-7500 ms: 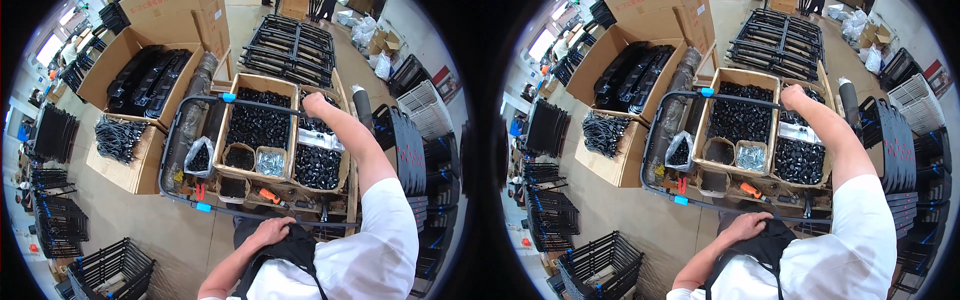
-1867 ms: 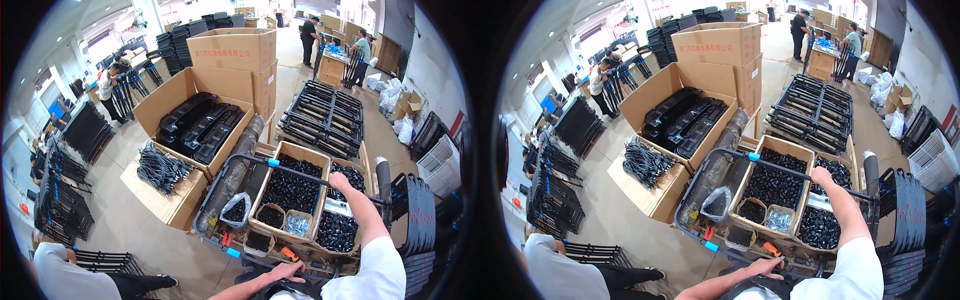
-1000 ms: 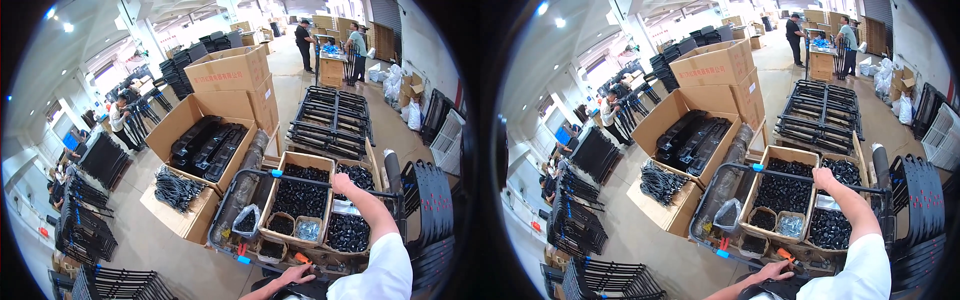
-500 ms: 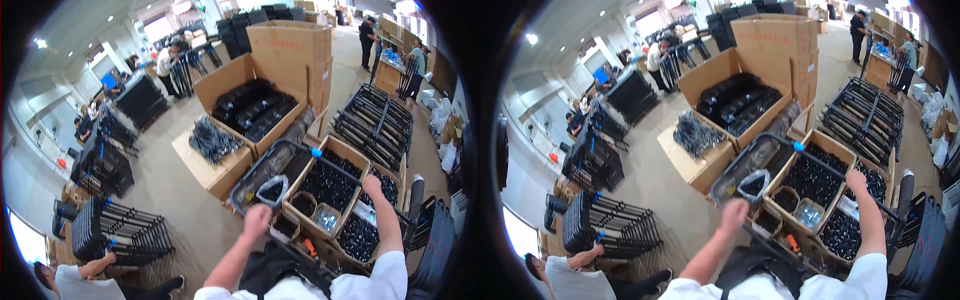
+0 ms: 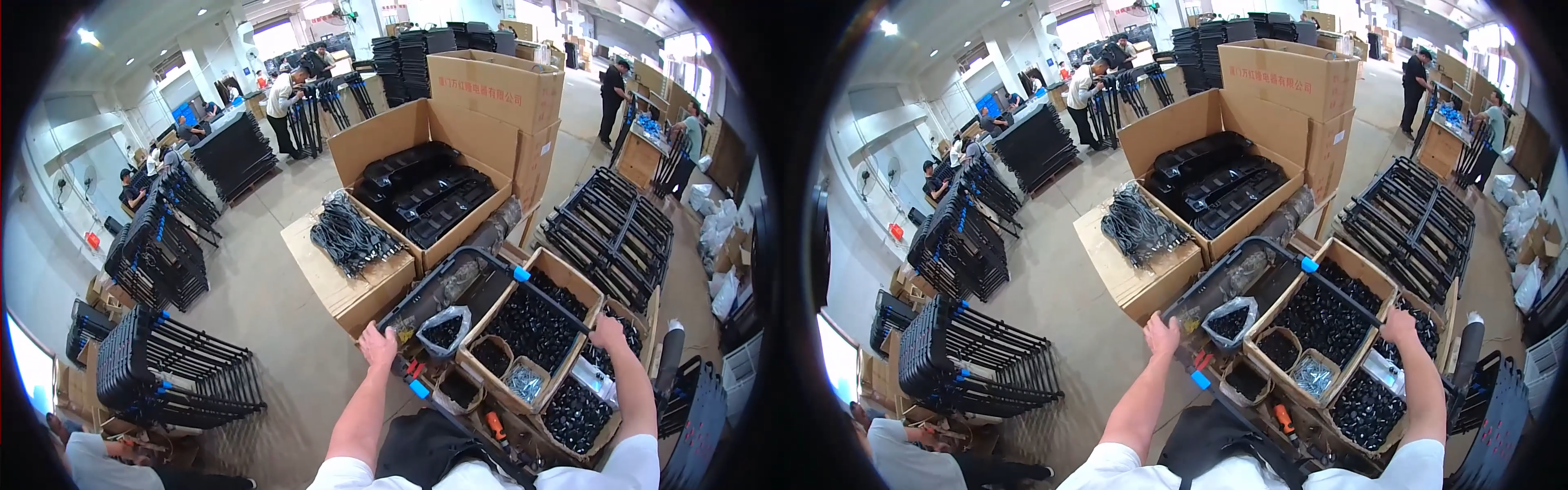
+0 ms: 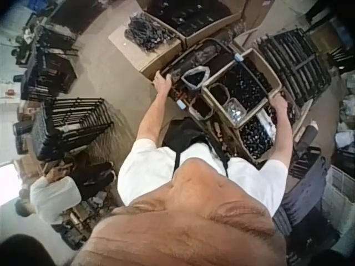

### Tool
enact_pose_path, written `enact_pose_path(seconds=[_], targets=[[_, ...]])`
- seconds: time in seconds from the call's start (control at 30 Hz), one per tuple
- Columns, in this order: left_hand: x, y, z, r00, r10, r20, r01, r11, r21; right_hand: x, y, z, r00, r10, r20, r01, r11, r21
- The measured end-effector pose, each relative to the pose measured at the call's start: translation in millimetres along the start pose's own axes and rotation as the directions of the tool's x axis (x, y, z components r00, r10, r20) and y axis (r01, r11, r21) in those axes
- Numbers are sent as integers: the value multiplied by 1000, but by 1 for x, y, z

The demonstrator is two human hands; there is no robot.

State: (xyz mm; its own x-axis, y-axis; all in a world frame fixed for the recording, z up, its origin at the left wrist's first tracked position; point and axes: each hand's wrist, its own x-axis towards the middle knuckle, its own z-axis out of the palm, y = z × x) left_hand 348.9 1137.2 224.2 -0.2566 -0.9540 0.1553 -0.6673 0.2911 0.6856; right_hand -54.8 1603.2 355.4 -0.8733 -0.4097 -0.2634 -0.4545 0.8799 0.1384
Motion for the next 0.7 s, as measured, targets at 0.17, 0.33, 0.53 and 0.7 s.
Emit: enact_pose_path(seconds=[0.17, 0.33, 0.53, 0.7], targets=[[8, -16, 19, 996, 64, -64, -61, 997, 57, 33, 21, 40, 991, 116, -74, -98, 973, 209], [9, -13, 13, 998, 35, -56, -32, 998, 49, 20, 11, 23, 999, 2, -47, 3, 996, 87], [8, -12, 11, 998, 40, -53, -37, 998, 46, 20, 10, 22, 998, 2, -66, 3, 997, 71], [8, -13, 12, 996, 65, -62, -62, 997, 48, 31, 14, 27, 1000, 13, 5, -13, 998, -65]])
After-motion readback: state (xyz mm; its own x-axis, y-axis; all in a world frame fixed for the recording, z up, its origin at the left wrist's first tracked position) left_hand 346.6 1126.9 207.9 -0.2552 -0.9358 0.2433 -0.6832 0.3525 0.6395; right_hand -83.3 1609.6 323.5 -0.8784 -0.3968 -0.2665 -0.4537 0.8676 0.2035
